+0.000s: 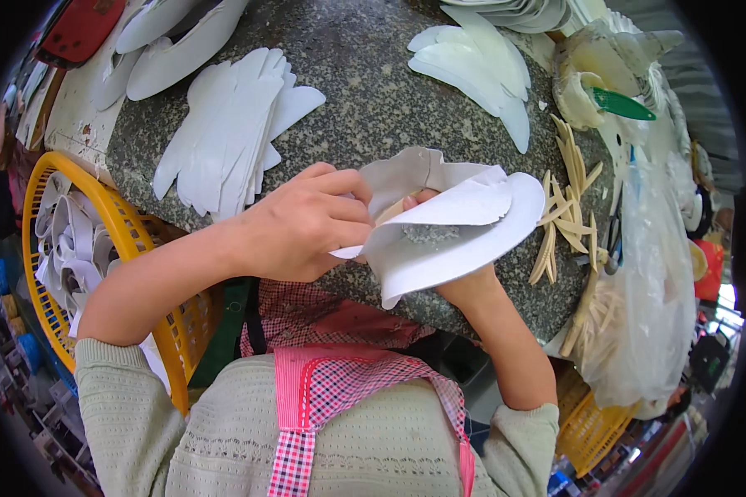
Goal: The person assembles shoe components by fitting inner lining inserts into shoe uppers by hand, pressing and shaping the edges with their fingers and a small hammer, and placing assembled shoe parts into a basket.
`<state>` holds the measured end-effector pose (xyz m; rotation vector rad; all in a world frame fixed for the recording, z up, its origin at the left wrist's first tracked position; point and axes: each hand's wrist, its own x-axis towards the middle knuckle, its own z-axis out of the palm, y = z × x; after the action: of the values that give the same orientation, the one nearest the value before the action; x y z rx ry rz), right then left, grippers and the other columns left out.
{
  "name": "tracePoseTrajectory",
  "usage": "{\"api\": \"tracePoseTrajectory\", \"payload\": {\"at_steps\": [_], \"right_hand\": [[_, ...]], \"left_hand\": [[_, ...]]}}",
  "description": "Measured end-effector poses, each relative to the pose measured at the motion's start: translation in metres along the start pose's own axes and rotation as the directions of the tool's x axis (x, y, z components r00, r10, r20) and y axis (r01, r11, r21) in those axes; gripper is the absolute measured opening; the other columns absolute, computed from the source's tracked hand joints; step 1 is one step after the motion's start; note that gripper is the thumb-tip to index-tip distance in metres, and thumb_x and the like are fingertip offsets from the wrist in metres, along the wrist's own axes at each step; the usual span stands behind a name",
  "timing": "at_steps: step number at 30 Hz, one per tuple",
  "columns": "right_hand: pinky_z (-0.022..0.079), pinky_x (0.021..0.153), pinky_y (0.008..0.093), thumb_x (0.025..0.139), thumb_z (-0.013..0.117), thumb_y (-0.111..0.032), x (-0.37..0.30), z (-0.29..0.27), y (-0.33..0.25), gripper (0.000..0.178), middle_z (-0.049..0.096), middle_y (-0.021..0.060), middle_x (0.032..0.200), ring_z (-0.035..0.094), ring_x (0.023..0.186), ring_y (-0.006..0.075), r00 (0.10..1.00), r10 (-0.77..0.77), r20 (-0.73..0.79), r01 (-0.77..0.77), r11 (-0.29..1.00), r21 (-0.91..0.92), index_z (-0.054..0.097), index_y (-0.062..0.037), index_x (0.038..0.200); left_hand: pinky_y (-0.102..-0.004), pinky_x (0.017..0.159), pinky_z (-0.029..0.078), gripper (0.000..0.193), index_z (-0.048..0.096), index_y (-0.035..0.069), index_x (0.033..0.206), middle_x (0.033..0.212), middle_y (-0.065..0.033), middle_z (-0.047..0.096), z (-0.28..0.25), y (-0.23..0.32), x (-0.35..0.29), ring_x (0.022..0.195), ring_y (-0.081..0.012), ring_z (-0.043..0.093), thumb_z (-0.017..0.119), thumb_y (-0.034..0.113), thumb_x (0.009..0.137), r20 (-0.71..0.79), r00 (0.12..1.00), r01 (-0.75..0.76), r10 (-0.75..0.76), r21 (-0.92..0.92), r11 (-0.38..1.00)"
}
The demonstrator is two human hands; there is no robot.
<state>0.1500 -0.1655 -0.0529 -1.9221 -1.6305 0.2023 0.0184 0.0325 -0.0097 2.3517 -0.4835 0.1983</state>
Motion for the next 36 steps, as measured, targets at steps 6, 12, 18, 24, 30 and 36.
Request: {"api": "tracePoseTrajectory", "payload": {"at_steps": [6, 12, 18, 24, 30, 36], "right_hand": [[0.035, 0.093, 0.0469, 0.077, 0.059, -0.018, -0.007, -0.003, 0.002, 0.047, 0.045, 0.0198, 0.116, 0.045, 0.107, 0.0370, 0.984, -0.110, 0.142, 0.130, 0.981, -0.141, 0.045, -0.0025, 0.119], [0.045, 0.073, 0.0421, 0.086, 0.052, -0.007, 0.005, -0.015, -0.020, 0.015, 0.057, 0.0190, 0.095, 0.056, 0.083, 0.0343, 0.990, 0.140, 0.034, -0.137, 0.987, -0.081, 0.056, 0.0027, 0.097], [0.044, 0.080, 0.0446, 0.072, 0.061, -0.011, 0.009, -0.029, -0.015, 0.034, 0.056, 0.0199, 0.099, 0.054, 0.091, 0.0392, 0.984, -0.005, 0.178, 0.033, 0.987, -0.157, 0.056, 0.0011, 0.103], [0.043, 0.078, 0.0439, 0.079, 0.060, -0.022, 0.027, -0.042, -0.044, 0.033, 0.057, 0.0160, 0.108, 0.055, 0.092, 0.0352, 0.711, 0.699, 0.076, -0.592, 0.536, 0.602, 0.059, -0.0027, 0.105], [0.042, 0.086, 0.0444, 0.076, 0.062, -0.026, 0.053, -0.038, -0.095, 0.053, 0.051, 0.0181, 0.115, 0.051, 0.103, 0.0346, 0.819, 0.539, -0.196, -0.032, 0.384, 0.923, 0.046, -0.0012, 0.119], [0.041, 0.092, 0.0448, 0.075, 0.062, -0.030, 0.061, -0.028, -0.106, 0.067, 0.046, 0.0184, 0.122, 0.047, 0.111, 0.0332, 0.838, 0.524, -0.152, 0.031, 0.233, 0.972, 0.035, -0.0007, 0.129]], "left_hand": [[-0.0387, 0.071, 0.039, 0.022, 0.056, 0.008, 0.076, 0.078, -0.0032, 0.056, 0.007, 0.002, -0.006, 0.089, -0.0235, 0.052, 0.064, 0.011, 0.056, -0.053, 0.995, -0.086, 0.085, -0.027, 0.996], [-0.0386, 0.072, 0.037, 0.014, 0.054, 0.009, 0.075, 0.077, -0.0017, 0.055, 0.025, -0.003, -0.011, 0.090, -0.0217, 0.050, 0.063, 0.014, 0.065, -0.082, 0.993, -0.092, 0.090, -0.030, 0.995], [-0.0403, 0.072, 0.041, 0.017, 0.060, 0.006, 0.078, 0.078, -0.0072, 0.061, 0.019, -0.006, -0.011, 0.088, -0.0275, 0.055, 0.069, 0.017, 0.067, -0.088, 0.990, 0.081, -0.106, -0.252, 0.964], [-0.0385, 0.069, 0.046, 0.033, 0.062, 0.001, 0.086, 0.080, -0.0145, 0.064, -0.024, 0.014, 0.020, 0.078, -0.0309, 0.062, 0.072, 0.023, 0.064, -0.023, 0.891, 0.410, -0.453, -0.388, 0.825], [-0.0304, 0.074, 0.045, 0.051, 0.059, -0.001, 0.103, 0.091, -0.0108, 0.062, -0.049, 0.009, 0.031, 0.086, -0.0198, 0.059, 0.071, 0.036, 0.068, 0.020, 0.945, 0.139, -0.326, -0.927, 0.348], [-0.0333, 0.072, 0.048, 0.035, 0.060, 0.003, 0.098, 0.085, -0.0132, 0.064, -0.084, 0.032, -0.005, 0.083, -0.0227, 0.063, 0.070, 0.020, 0.069, -0.398, 0.889, -0.052, -0.226, -0.578, 0.814]]}}
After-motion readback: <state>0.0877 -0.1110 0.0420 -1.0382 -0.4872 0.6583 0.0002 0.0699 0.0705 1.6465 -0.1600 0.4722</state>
